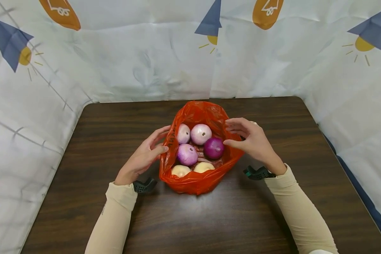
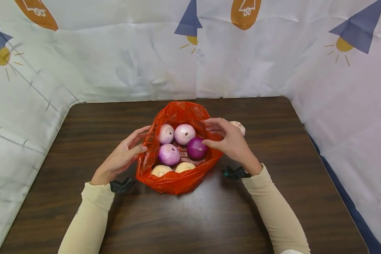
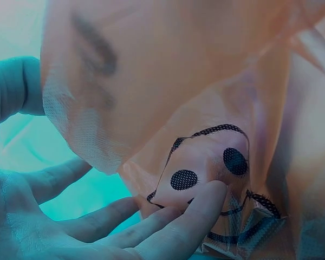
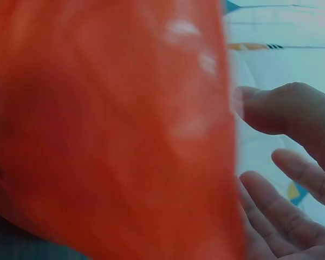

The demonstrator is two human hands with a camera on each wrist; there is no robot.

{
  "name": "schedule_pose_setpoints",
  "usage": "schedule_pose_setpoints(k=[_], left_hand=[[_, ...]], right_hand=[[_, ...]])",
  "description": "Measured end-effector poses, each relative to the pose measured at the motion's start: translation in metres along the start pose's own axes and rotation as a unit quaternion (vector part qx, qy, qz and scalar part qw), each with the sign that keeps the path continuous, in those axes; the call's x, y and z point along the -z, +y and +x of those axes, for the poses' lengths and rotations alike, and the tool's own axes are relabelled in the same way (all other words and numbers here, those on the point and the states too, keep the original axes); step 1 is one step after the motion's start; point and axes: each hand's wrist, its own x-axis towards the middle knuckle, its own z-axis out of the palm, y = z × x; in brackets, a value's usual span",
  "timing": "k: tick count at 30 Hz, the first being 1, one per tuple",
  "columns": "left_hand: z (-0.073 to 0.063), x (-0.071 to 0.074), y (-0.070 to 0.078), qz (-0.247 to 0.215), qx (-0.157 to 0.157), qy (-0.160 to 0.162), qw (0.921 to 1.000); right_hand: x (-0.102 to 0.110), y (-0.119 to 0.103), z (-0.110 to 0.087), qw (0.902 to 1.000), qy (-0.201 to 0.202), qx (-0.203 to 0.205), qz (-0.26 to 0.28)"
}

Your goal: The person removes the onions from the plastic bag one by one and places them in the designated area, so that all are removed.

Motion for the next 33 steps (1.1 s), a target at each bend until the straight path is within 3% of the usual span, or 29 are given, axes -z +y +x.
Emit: schedule_pose_setpoints(k=[7, 18, 33], left_hand=[[0.0, -0.001, 0.0, -0.007, -0.01, -0.005, 0.9999], [0.001, -0.001, 0.0, -0.002, -0.006, -0.001, 1.0], [0.001, 0.0, -0.005, -0.001, 0.003, 0.002, 1.0]], right_hand=[[-0.014, 0.007, 0.005, 0.9988, -0.047, 0.0, -0.011], [-0.027, 0.023, 0.006, 0.9968, -0.074, -0.018, -0.024], [-0.043, 0.045, 0.003, 0.9971, -0.045, -0.053, -0.033]])
